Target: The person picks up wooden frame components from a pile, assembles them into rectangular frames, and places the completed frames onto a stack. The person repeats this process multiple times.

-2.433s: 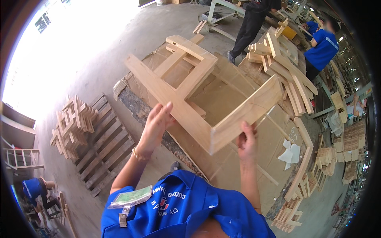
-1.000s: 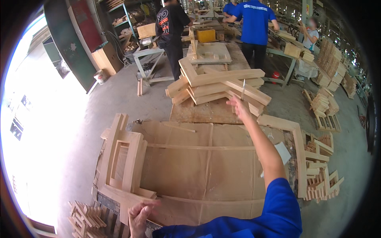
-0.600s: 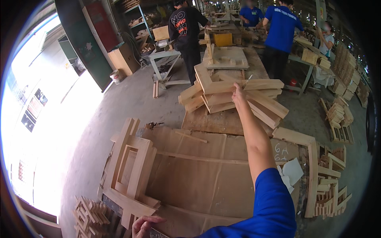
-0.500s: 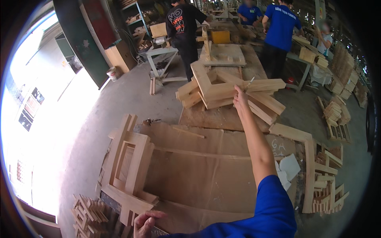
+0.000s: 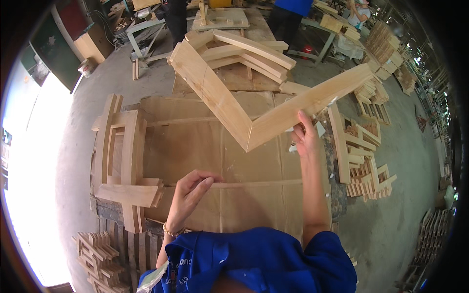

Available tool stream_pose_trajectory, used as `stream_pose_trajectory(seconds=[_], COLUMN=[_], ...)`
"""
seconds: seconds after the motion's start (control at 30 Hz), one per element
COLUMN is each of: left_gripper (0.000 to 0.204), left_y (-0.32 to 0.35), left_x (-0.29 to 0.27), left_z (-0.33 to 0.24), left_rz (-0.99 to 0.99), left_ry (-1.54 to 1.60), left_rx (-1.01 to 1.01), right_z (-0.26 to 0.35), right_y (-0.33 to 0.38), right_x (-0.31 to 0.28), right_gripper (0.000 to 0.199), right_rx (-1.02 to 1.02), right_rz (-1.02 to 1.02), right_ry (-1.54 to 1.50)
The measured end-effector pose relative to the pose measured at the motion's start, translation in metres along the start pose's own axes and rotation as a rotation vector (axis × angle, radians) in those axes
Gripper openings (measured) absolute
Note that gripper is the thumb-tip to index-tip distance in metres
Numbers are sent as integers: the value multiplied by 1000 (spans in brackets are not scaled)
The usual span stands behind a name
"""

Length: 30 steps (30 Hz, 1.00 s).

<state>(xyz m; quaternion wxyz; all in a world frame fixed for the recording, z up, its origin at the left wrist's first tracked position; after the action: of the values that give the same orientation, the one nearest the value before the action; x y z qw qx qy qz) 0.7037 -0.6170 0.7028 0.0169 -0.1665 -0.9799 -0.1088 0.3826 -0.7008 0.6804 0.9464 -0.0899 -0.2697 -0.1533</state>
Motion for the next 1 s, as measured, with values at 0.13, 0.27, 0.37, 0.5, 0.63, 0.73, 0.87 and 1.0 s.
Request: stream_pose_trajectory(seconds=[0.13, 0.27, 0.37, 0.5, 0.63, 0.73, 0.87, 1.0], left_gripper=[20, 19, 19, 28, 50, 54, 52, 33], left_y=[0, 7, 16, 27, 30, 20, 9, 13], left_x=[5, 6, 5, 0, 16, 19, 12, 15], left_z=[17, 29, 35, 33, 25, 5, -22, -31], left_rz=[25, 43, 82, -53, -523, -523, -439, -63], left_ry=[-286, -316, -218, -542, -1041, -1202, -1018, -394], left_rx=[96, 171, 139, 233, 804, 1016, 1349, 658], right_z=[31, 43, 47, 47, 51, 59, 85, 132], right_y=[51, 84, 106, 128, 150, 166, 191, 207], right_x=[3, 2, 9, 20, 34, 42, 55, 82], right_gripper=[13, 15, 16, 15, 15, 17, 40, 63], right_rx=[-106, -141, -158, -181, -202, -192, -270, -343], right_rz=[11, -5, -42, -77, -136, -144, -36, 337], right_ry=[39, 61, 70, 69, 129, 165, 235, 420])
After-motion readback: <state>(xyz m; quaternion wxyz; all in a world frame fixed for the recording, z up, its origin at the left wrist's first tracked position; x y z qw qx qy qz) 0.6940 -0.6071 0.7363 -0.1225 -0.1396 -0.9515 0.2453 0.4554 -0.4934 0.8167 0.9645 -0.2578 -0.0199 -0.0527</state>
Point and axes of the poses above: each hand's wrist, its own y-axis away from the middle knuckle, its own x-axis out of the palm, z = x × y, the point moved 1 cm from there along -y, towards the middle knuckle, and after that the axes turned 7 degrees about -x, right-handed, at the moved point
